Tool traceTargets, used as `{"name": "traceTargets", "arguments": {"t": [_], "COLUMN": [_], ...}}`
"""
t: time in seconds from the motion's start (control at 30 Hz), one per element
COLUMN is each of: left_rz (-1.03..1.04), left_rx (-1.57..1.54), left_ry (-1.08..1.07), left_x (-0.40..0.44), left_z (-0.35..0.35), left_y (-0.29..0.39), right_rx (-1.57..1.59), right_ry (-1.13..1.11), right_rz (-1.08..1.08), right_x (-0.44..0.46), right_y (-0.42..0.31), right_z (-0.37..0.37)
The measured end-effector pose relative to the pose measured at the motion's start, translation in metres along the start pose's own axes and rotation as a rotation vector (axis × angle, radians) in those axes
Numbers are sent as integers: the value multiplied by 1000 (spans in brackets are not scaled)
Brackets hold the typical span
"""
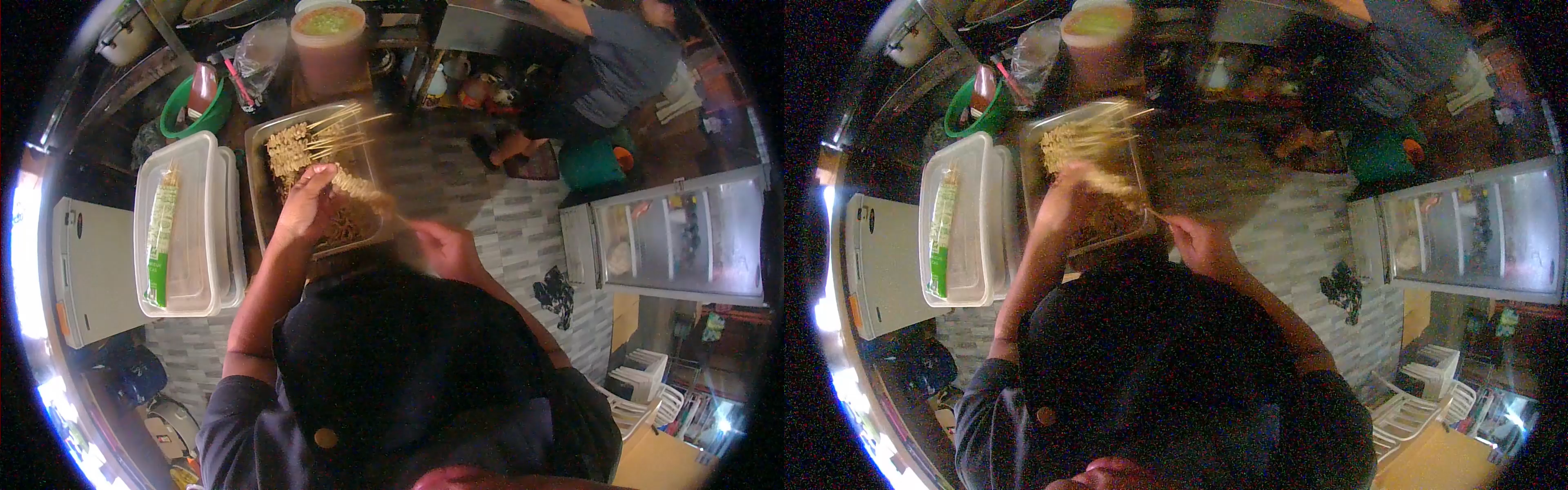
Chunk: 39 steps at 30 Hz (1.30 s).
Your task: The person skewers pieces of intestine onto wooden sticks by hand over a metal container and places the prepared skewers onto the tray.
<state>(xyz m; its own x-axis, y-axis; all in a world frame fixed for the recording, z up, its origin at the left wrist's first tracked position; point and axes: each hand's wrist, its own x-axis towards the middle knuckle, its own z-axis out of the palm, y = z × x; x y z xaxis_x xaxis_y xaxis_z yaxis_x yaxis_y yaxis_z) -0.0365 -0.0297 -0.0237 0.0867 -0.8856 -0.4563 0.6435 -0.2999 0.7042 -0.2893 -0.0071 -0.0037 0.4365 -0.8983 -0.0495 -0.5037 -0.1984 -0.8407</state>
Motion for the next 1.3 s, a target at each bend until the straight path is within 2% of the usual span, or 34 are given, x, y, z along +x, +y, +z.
{"name": "traceTargets", "arguments": {"t": [0.43, 0.5, 0.63, 0.73, 0.8, 0.93, 1.1, 1.23, 1.3], "left_rz": [12, 117, 203, 232, 111, 122, 270, 297, 251], "left_rx": [-30, -95, -85, -79, -79, 14, 59, 108, 84], "left_ry": [-66, -163, -84, -186, -16, -70, 42, 54, -9], "left_x": [-6, -9, 1, 1, -4, -8, -5, -1, -3], "left_z": [2, 4, -7, -7, 0, 2, 5, 0, -2], "left_y": [-8, -7, -15, -9, 0, 9, 2, 1, 2], "right_rx": [-29, 17, 36, 67, 95, 57, -33, -22, -20], "right_ry": [51, 48, 36, 20, 23, 19, 14, 29, 27], "right_rz": [-35, -13, -70, -46, -31, -38, -30, -5, 11], "right_x": [2, 2, 1, 1, 2, 2, 2, 1, 0], "right_y": [8, 7, 14, 11, 9, 7, 9, 5, 7], "right_z": [2, 2, 3, 2, 2, 1, 1, 1, 3]}}
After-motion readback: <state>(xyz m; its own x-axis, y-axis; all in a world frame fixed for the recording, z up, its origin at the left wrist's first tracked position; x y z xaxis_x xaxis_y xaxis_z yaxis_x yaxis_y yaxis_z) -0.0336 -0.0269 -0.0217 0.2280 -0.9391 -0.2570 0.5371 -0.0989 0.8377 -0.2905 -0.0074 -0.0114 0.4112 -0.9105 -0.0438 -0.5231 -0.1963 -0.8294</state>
